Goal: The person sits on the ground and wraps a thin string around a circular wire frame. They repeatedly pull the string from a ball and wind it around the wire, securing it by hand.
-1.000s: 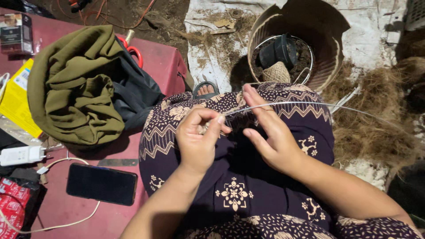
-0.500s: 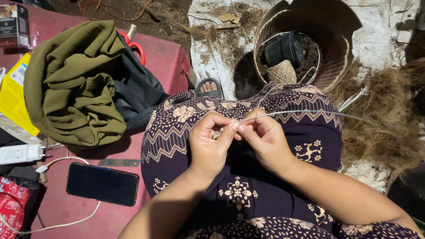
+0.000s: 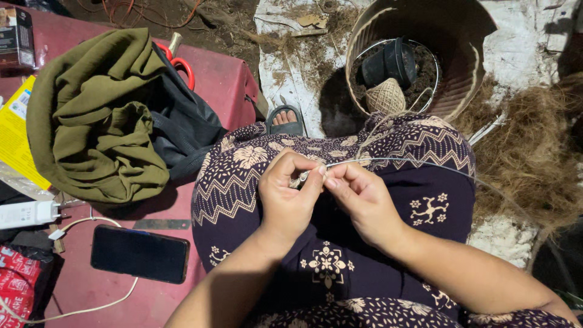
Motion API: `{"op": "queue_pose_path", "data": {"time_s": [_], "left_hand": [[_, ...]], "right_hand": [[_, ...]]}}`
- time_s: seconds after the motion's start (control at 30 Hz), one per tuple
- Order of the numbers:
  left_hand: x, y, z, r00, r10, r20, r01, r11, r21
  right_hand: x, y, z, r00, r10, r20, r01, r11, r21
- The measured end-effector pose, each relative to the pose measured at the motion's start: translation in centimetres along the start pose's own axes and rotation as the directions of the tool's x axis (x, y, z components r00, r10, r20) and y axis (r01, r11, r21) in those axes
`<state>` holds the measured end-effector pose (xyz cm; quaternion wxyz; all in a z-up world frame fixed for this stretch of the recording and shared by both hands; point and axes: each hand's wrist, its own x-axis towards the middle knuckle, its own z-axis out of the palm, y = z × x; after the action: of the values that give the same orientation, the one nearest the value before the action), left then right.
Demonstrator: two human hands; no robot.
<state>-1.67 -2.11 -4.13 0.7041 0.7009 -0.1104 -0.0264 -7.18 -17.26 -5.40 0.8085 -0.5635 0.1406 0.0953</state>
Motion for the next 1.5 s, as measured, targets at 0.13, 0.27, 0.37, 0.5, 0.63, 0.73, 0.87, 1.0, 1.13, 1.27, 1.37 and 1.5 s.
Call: {"op": "queue_pose_path", "data": {"time_s": [0.13,0.27,0.37,0.5,0.63,0.73,0.87,1.0,1.13,1.27,1.37,1.5], "left_hand": [[-0.1,-0.1,0.0,0.999,-0.038,-0.010,0.037,0.995,-0.094],[-0.2,-0.1,0.0,1.000,-0.029,-0.009,0.029,0.999,-0.030],[-0.2,0.1,-0.4,1.000,-0.008,0.030,0.006,0.998,0.061],[-0.3,0.4,-1.0,0.988,-0.097,0.118,0.108,0.989,-0.097],[-0.2,0.5,-1.5,0.978,-0.106,0.180,0.139,0.973,-0.183],[-0.1,0.4,-1.6,0.974,-0.130,0.184,0.159,0.976,-0.148],[0.0,-0.1,-1.4,0.964,-0.175,0.199,0.219,0.949,-0.227],[0.0,-0.7,-1.5,0.931,-0.273,0.244,0.346,0.873,-0.344],[-0.1,-1.2,-1.5,0.913,-0.309,0.267,0.397,0.826,-0.399],[-0.2,-1.2,-1.5,0.940,-0.220,0.261,0.307,0.881,-0.361],[-0.1,-0.7,-1.7,0.945,-0.180,0.273,0.267,0.907,-0.325],[0.3,0.4,-1.7,0.960,-0.115,0.256,0.168,0.966,-0.195]], "right_hand": [[-0.7,-1.8,0.5,0.924,-0.366,0.108,0.360,0.745,-0.562],[-0.6,-4.6,0.7,0.782,-0.523,0.338,0.459,0.118,-0.881],[-0.3,-6.7,1.2,0.708,-0.576,0.409,0.441,-0.092,-0.893],[0.6,-8.7,1.2,0.705,-0.585,0.402,0.539,0.072,-0.840],[1.4,-9.0,1.4,0.800,-0.507,0.320,0.489,0.242,-0.838],[1.6,-8.8,0.9,0.825,-0.479,0.300,0.479,0.310,-0.821],[1.8,-8.2,0.5,0.835,-0.476,0.276,0.467,0.348,-0.813],[1.9,-7.8,0.1,0.839,-0.479,0.257,0.456,0.365,-0.811],[2.2,-7.6,0.0,0.828,-0.495,0.264,0.462,0.335,-0.821],[2.2,-7.6,0.1,0.783,-0.540,0.309,0.507,0.266,-0.820],[2.2,-7.6,0.2,0.788,-0.532,0.311,0.492,0.240,-0.837],[2.0,-7.6,0.1,0.795,-0.521,0.312,0.500,0.271,-0.822]]}}
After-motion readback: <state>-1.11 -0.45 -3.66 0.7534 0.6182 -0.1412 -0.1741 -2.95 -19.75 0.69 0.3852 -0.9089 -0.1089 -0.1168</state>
